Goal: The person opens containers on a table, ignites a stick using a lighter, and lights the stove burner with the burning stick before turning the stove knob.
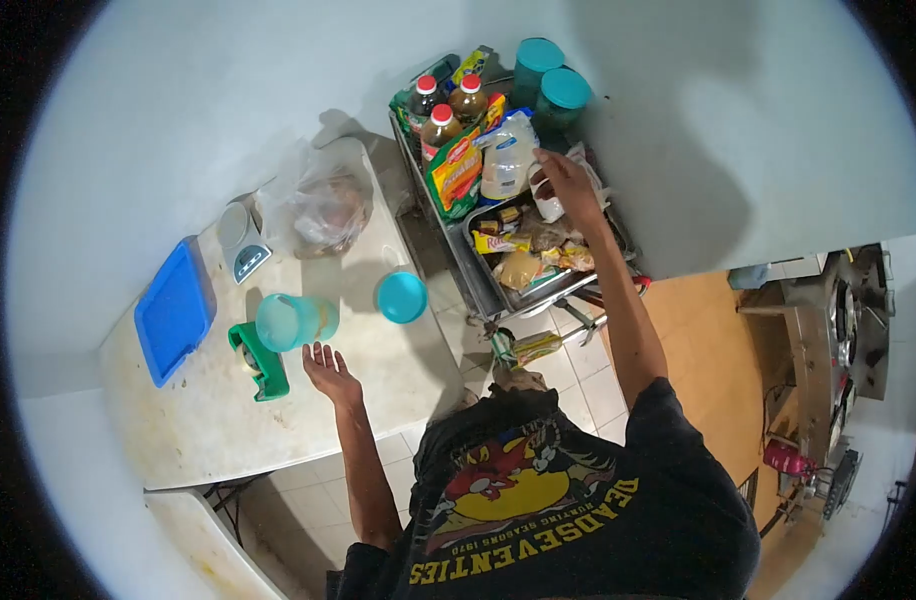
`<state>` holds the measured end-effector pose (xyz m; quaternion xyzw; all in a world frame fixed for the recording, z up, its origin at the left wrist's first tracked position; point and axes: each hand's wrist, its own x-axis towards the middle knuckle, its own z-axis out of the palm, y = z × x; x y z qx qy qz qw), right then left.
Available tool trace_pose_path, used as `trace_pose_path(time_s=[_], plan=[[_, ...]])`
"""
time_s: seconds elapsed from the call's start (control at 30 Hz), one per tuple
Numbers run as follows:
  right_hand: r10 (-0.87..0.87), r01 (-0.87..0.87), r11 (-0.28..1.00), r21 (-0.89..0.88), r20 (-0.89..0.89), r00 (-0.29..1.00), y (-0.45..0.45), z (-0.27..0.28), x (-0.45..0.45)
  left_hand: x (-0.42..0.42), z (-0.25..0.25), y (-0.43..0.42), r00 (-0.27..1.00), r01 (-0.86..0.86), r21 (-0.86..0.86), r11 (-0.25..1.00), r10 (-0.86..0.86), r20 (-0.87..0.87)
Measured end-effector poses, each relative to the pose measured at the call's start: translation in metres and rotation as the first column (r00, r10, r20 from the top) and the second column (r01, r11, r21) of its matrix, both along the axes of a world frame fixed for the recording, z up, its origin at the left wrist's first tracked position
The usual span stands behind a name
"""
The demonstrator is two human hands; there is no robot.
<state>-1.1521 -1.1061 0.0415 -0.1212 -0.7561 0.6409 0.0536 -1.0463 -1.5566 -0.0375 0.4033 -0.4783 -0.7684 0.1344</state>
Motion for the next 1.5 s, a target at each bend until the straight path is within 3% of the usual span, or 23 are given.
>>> trace_pose_path(time_s=[0.2,0.3,0.33,0.4,0.5,0.6,0.8,0.9,1.0,1.13,1.3,1.43,1.5], plan=[[-0.045,0.046,0.999,-0.013,0.067,0.997,0.091,-0.048,-0.055,-0.025,0.005,0.053,0.993,0.087,0.026,0.996,-0.084,-0.086],[-0.102,0.098,0.991,0.09,0.041,0.994,0.099,-0.032,-0.069,-0.048,0.007,0.089,0.982,0.135,0.056,0.989,-0.126,-0.141],[-0.099,0.097,0.96,0.261,-0.006,0.995,0.109,-0.044,-0.077,-0.056,0.012,0.105,0.976,0.154,0.069,0.986,-0.141,-0.165],[-0.073,0.12,0.811,0.572,-0.104,0.992,0.136,-0.068,-0.106,-0.072,0.023,0.14,0.971,0.196,0.087,0.977,-0.18,-0.16],[0.04,0.215,0.364,0.906,-0.246,0.968,0.152,-0.07,-0.14,-0.085,0.045,0.193,0.952,0.273,0.1,0.957,-0.255,-0.167],[-0.009,0.046,0.378,0.925,-0.046,0.999,0.155,-0.054,-0.167,-0.086,0.048,0.222,0.928,0.344,0.113,0.932,-0.32,-0.19],[-0.019,-0.129,0.174,0.976,0.134,0.991,0.151,-0.057,-0.183,-0.068,0.057,0.242,0.924,0.371,0.104,0.923,-0.355,-0.145],[0.003,-0.226,0.215,0.95,0.23,0.973,0.154,-0.047,-0.18,-0.06,0.058,0.241,0.935,0.351,0.085,0.933,-0.343,-0.093],[0.002,-0.186,0.35,0.918,0.198,0.98,0.156,-0.053,-0.177,-0.053,0.053,0.238,0.934,0.354,0.073,0.933,-0.347,-0.085],[-0.002,-0.121,0.337,0.934,0.129,0.992,0.154,-0.062,-0.169,-0.039,0.048,0.226,0.919,0.378,0.057,0.924,-0.367,-0.143],[0.03,0.008,0.353,0.935,-0.02,0.999,0.154,-0.05,-0.162,-0.033,0.05,0.22,0.922,0.381,0.036,0.924,-0.376,-0.095],[0.051,0.089,0.323,0.942,-0.112,0.992,0.15,0.009,-0.146,-0.029,0.045,0.222,0.911,0.401,0.053,0.915,-0.392,-0.128],[0.066,0.209,0.305,0.929,-0.239,0.969,0.154,0.03,-0.138,-0.031,0.05,0.225,0.91,0.397,0.096,0.913,-0.378,-0.169]])
